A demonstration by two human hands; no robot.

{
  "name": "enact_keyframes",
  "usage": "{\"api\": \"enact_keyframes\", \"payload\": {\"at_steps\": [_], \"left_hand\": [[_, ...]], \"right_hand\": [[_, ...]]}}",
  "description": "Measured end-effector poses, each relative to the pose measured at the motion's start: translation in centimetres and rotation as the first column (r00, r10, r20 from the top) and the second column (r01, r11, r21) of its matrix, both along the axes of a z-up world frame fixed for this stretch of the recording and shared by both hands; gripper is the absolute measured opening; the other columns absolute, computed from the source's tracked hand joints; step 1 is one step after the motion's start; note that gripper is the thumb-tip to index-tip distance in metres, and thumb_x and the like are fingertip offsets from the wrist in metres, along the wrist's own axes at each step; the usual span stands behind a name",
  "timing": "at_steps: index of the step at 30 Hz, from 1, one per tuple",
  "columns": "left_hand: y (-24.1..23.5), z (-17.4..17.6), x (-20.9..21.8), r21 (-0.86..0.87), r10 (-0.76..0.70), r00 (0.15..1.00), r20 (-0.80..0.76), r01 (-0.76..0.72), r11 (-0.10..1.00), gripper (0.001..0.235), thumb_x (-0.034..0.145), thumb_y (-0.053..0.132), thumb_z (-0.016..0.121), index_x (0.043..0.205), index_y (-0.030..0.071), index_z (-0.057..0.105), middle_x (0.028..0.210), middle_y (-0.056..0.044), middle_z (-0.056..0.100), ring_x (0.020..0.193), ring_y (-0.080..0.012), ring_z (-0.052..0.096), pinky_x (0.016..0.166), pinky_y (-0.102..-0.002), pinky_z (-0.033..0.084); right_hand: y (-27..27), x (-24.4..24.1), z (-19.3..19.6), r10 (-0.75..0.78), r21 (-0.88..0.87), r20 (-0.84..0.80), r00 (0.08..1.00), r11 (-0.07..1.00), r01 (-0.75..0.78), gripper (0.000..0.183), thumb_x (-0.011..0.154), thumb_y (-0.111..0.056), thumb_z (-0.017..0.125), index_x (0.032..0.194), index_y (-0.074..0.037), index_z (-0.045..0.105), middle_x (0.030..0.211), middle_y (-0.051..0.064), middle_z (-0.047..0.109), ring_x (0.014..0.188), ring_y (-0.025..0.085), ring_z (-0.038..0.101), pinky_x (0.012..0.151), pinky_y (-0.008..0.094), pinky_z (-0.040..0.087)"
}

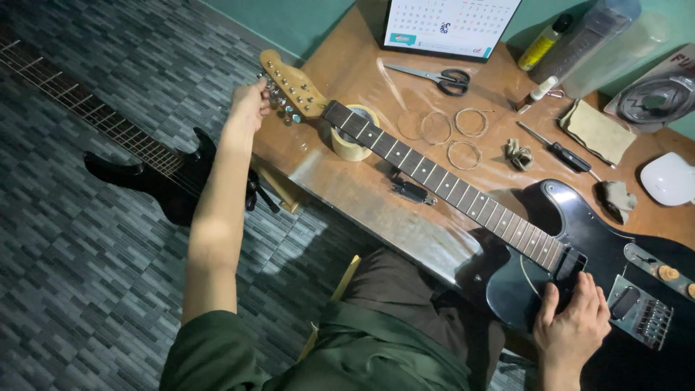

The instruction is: The person threads a guitar string through the tuning peg on the headstock, winds it around the post, and tightens it. They repeat this process for multiple strings on the guitar headstock.

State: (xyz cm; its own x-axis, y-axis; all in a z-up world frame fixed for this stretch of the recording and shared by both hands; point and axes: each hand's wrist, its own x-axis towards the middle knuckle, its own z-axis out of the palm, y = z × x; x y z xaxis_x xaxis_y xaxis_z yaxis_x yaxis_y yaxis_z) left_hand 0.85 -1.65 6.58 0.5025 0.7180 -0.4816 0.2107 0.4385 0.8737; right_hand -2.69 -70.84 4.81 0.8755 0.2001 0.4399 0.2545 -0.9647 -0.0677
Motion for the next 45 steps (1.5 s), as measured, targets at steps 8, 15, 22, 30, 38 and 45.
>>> {"api": "enact_keyframes", "payload": {"at_steps": [8, 15, 22, 30, 38, 45], "left_hand": [[0.2, -3.1, -2.4, 0.912, -0.156, 0.966, -0.209, 0.25, 0.326, 0.024, 0.096, -0.002, 0.063, 0.119, -0.004, 0.067, 0.115, -0.018, 0.07, 0.104, -0.0291, 0.068, 0.091, -0.037, 0.058], [2.0, -5.8, -1.8, 0.95, -0.124, 0.943, -0.308, 0.296, -0.104, 0.019, 0.105, 0.006, 0.062, 0.115, -0.008, 0.069, 0.112, -0.02, 0.069, 0.091, -0.0295, 0.072, 0.081, -0.039, 0.062], [0.8, -1.7, -1.0, 0.27, -0.118, 0.993, -0.014, 0.117, 0.956, 0.017, 0.107, 0.02, 0.059, 0.095, 0.011, 0.068, 0.089, 0.001, 0.062, 0.079, -0.0082, 0.058, 0.073, -0.02, 0.049], [-1.0, 0.6, -3.1, 0.782, -0.199, 0.926, -0.321, 0.378, 0.495, 0.031, 0.096, 0.001, 0.068, 0.126, 0.005, 0.068, 0.108, -0.009, 0.077, 0.088, -0.016, 0.075, 0.08, -0.022, 0.065], [1.7, -4.6, -2.0, 0.947, -0.139, 0.941, -0.308, 0.289, -0.138, 0.021, 0.104, 0.006, 0.066, 0.117, -0.01, 0.07, 0.111, -0.02, 0.07, 0.084, -0.0292, 0.071, 0.074, -0.038, 0.062], [1.2, -3.5, 0.2, 0.395, -0.091, 0.988, -0.123, 0.133, 0.909, 0.03, 0.111, 0.026, 0.054, 0.083, 0.016, 0.052, 0.078, 0.004, 0.043, 0.075, -0.0126, 0.043, 0.073, -0.03, 0.035]], "right_hand": [[0.3, 0.5, 1.1, -0.074, -0.189, -0.133, 0.988, 0.981, 0.048, 0.071, 0.11, -0.053, 0.033, 0.164, -0.01, 0.049, 0.159, 0.013, 0.058, 0.13, 0.038, 0.052, 0.097, 0.049, 0.045], [-0.8, 0.3, -0.6, 0.02, -0.11, 0.004, 1.0, 0.994, -0.02, 0.064, 0.114, -0.045, 0.045, 0.157, 0.0, 0.059, 0.144, 0.019, 0.07, 0.134, 0.047, 0.059, 0.099, 0.056, 0.049], [-0.4, 0.2, -0.4, 0.003, -0.083, -0.039, 0.999, 0.997, -0.006, 0.059, 0.115, -0.044, 0.044, 0.151, -0.001, 0.063, 0.149, 0.021, 0.068, 0.138, 0.045, 0.054, 0.105, 0.055, 0.044], [-0.3, 1.2, 0.2, -0.077, -0.251, -0.104, 0.992, 0.967, 0.049, 0.076, 0.114, -0.057, 0.02, 0.165, -0.012, 0.053, 0.164, 0.012, 0.056, 0.131, 0.033, 0.048, 0.095, 0.043, 0.042], [-0.4, 0.5, 0.1, -0.005, -0.126, -0.098, 0.995, 0.992, -0.007, 0.062, 0.113, -0.043, 0.042, 0.161, -0.003, 0.05, 0.139, 0.021, 0.071, 0.133, 0.049, 0.055, 0.106, 0.054, 0.045], [0.4, 0.3, 0.8, -0.025, -0.091, -0.121, 0.992, 0.996, 0.014, 0.065, 0.115, -0.047, 0.038, 0.157, 0.0, 0.056, 0.148, 0.024, 0.065, 0.137, 0.046, 0.051, 0.105, 0.053, 0.044]]}}
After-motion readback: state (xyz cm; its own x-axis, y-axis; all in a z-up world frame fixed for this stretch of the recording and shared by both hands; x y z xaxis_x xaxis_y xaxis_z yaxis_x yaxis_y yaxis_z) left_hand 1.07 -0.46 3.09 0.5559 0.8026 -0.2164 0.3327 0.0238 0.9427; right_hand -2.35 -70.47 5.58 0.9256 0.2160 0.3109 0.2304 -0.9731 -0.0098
